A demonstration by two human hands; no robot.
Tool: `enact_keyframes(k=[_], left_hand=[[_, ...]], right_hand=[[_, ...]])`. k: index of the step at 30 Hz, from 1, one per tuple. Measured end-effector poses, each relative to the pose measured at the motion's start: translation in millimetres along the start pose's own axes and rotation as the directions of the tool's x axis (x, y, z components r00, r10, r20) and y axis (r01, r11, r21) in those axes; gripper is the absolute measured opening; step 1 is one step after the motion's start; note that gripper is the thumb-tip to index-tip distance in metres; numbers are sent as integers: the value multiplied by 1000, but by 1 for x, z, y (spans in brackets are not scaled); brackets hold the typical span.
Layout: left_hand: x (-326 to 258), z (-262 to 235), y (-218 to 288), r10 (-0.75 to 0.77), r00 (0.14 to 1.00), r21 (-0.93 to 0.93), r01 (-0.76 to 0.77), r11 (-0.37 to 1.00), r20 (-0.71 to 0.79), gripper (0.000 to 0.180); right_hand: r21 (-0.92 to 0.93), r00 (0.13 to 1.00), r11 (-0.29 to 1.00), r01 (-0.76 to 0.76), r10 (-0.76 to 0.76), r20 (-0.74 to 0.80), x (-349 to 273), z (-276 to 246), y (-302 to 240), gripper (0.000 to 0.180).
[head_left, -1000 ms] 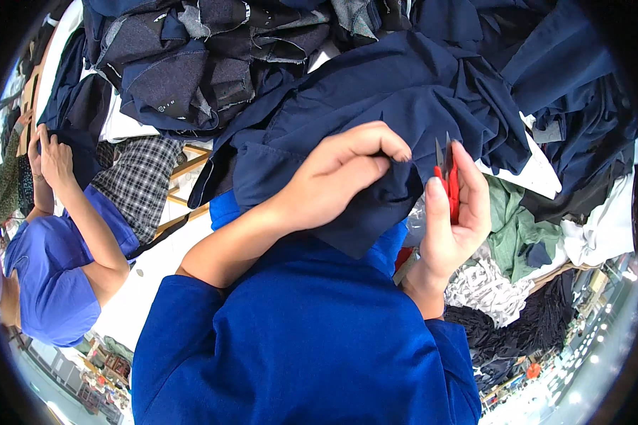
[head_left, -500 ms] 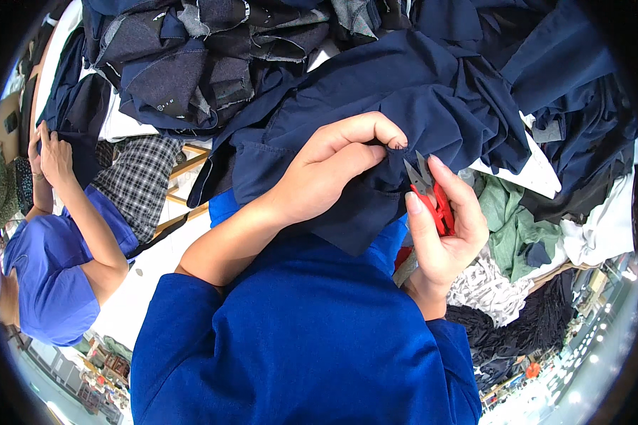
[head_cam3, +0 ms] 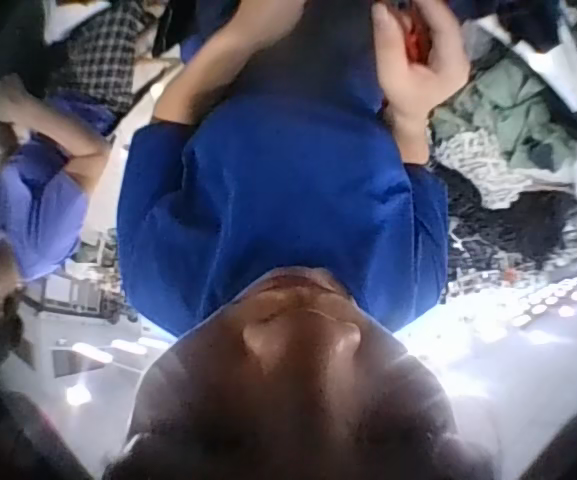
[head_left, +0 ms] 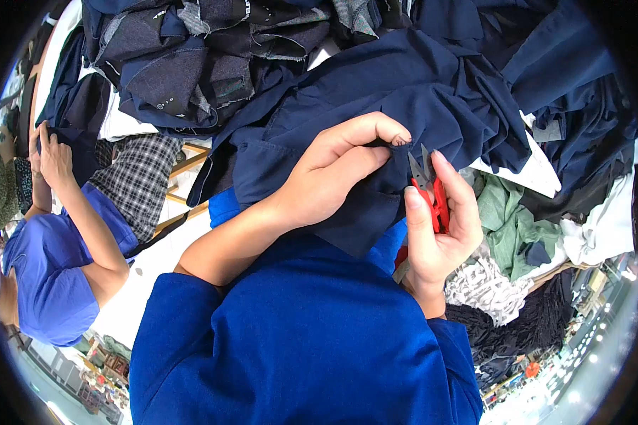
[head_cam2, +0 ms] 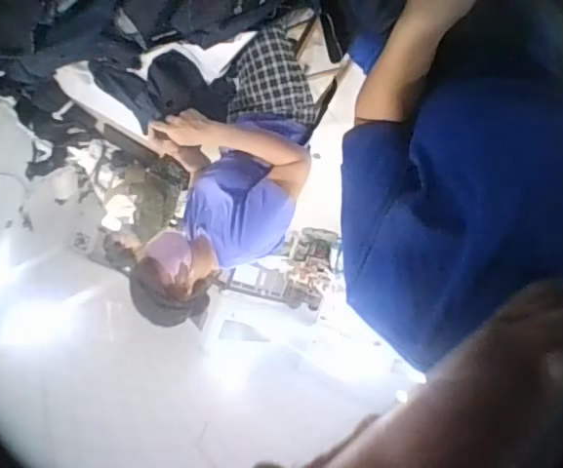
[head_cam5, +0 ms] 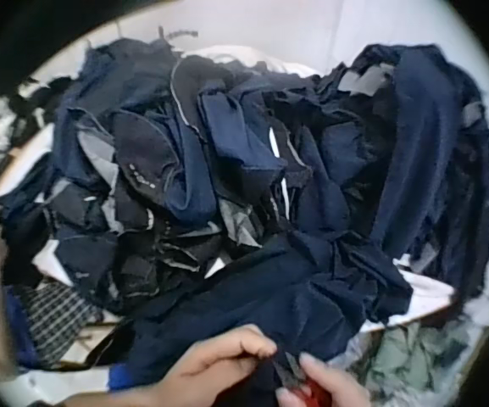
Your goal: Trimming excess threads from fabric pieces using a small snip tool in a garment factory.
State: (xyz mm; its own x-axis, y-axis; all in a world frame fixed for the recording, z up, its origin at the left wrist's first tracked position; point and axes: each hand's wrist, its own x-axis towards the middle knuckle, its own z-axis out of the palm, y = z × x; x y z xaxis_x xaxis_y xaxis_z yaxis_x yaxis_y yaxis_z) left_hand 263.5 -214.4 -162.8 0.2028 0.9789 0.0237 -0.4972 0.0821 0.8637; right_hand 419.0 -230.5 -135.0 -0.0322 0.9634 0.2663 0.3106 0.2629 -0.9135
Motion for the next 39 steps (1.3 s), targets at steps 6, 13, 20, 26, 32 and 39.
enact_keyframes(k=[6,13,20,26,32,39], left_hand=[[-3,1,-3,-45,985,152,19,988,169,14],[1,0,0,-118,992,-53,120,991,37,16],[2,-4,-2,-66,996,-37,68,997,58,16],[1,-6,0,-47,994,-1,47,999,99,19],[0,-6,-1,-22,995,41,18,999,93,19],[0,1,-1,-71,997,-71,69,995,-25,17]], right_hand=[[-39,995,998,44,-47,-85,3,0,4,41],[48,1000,999,-20,20,-12,1,-12,-1,40],[-1,996,998,57,-57,62,3,-13,-1,40],[-40,996,999,29,-26,80,2,-13,-1,39],[-47,998,999,-11,13,60,0,-10,-2,39],[154,996,985,-82,86,-21,-7,11,8,39]])
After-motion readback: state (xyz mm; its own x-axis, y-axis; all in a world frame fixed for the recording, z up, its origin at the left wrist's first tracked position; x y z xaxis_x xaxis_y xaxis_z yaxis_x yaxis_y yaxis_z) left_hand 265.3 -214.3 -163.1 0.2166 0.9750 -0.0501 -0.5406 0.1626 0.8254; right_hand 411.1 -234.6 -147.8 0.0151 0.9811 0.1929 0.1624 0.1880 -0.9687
